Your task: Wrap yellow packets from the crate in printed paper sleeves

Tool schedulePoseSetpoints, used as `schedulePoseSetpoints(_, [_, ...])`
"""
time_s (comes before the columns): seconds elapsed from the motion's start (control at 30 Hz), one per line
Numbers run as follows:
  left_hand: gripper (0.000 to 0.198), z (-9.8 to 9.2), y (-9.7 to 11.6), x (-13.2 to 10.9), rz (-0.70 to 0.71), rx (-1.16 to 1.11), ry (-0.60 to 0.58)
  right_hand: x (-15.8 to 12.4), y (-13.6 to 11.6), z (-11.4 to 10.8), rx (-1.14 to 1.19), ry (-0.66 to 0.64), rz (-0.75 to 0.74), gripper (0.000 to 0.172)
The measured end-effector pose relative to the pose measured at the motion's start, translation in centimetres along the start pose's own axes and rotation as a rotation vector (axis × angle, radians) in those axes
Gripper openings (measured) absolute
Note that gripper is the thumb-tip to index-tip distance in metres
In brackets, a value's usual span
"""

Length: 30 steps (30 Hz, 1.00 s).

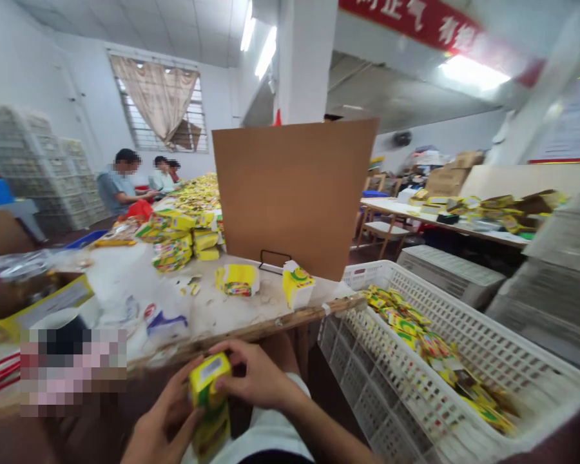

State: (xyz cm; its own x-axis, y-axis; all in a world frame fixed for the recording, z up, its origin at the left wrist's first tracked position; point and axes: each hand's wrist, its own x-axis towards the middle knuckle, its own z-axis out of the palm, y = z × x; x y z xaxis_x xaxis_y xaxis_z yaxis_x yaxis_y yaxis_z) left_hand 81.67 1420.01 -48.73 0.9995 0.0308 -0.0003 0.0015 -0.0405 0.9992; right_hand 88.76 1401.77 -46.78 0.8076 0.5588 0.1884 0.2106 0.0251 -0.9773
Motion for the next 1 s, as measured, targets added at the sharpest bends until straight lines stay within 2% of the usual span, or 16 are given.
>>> schedulePoseSetpoints(0.03, [0.058,0.0,0.3,-0.2,0.011,-0.007,-0.071,0.1,0.3,0.3,-0.014,0.006,0.015,0.046])
schedulePoseSetpoints(0.13, [0.058,0.0,1.1,-0.4,0.046,-0.064,-0.165,0.6,0.5,1.2,-0.057,0.019,0.072,0.041])
schedulePoseSetpoints(0.23, [0.062,0.0,1.8,-0.6,0.027,-0.183,-0.192,0.8,0.2,1.4,-0.091,0.010,0.090,0.043])
schedulePoseSetpoints(0.3, [0.063,0.0,2.1,-0.8,0.014,-0.238,-0.190,0.8,0.0,1.2,-0.081,0.011,0.049,0.039])
schedulePoseSetpoints(0.4, [0.062,0.1,2.4,-1.0,0.013,-0.223,-0.182,0.8,0.2,1.0,-0.059,0.113,-0.035,0.028])
schedulePoseSetpoints(0.5, [0.055,0.0,2.6,-0.9,0.050,-0.112,-0.135,0.9,0.5,2.1,0.071,0.161,-0.029,0.024])
schedulePoseSetpoints(0.57, [0.041,-0.2,2.7,-0.8,0.113,0.013,-0.040,1.0,0.7,3.4,0.158,0.149,-0.011,0.021])
schedulePoseSetpoints(0.67, [0.034,-0.5,2.3,-0.7,0.159,0.153,0.077,0.9,0.5,3.9,0.096,0.154,-0.032,0.017])
schedulePoseSetpoints(0.73, [0.039,-0.8,1.7,-0.6,0.141,0.170,0.083,0.3,-0.1,1.5,-0.095,0.229,-0.108,0.014])
schedulePoseSetpoints(0.77, [0.044,-0.9,1.4,-0.5,0.141,0.166,0.089,-0.2,-0.6,-0.8,-0.242,0.335,-0.162,0.015])
schedulePoseSetpoints(0.8, [0.049,-1.1,1.1,-0.5,0.147,0.159,0.102,-0.8,-1.1,-3.8,-0.418,0.476,-0.217,0.016])
schedulePoseSetpoints(0.87, [0.052,-1.5,0.7,-0.3,0.156,0.159,0.115,-2.3,-2.3,-10.7,-0.820,0.949,-0.316,0.024])
schedulePoseSetpoints(0.9, [0.050,-1.7,0.5,-0.1,0.150,0.168,0.117,-3.1,-2.8,-14.2,-1.008,1.123,-0.331,0.031])
schedulePoseSetpoints(0.97, [0.043,-1.9,0.3,0.2,0.128,0.194,0.117,-4.0,-3.1,-19.9,-1.251,1.325,-0.250,0.046])
schedulePoseSetpoints(1.0, [0.041,-1.9,0.3,0.3,0.118,0.207,0.116,-4.0,-2.8,-21.9,-1.243,1.316,-0.130,0.051])
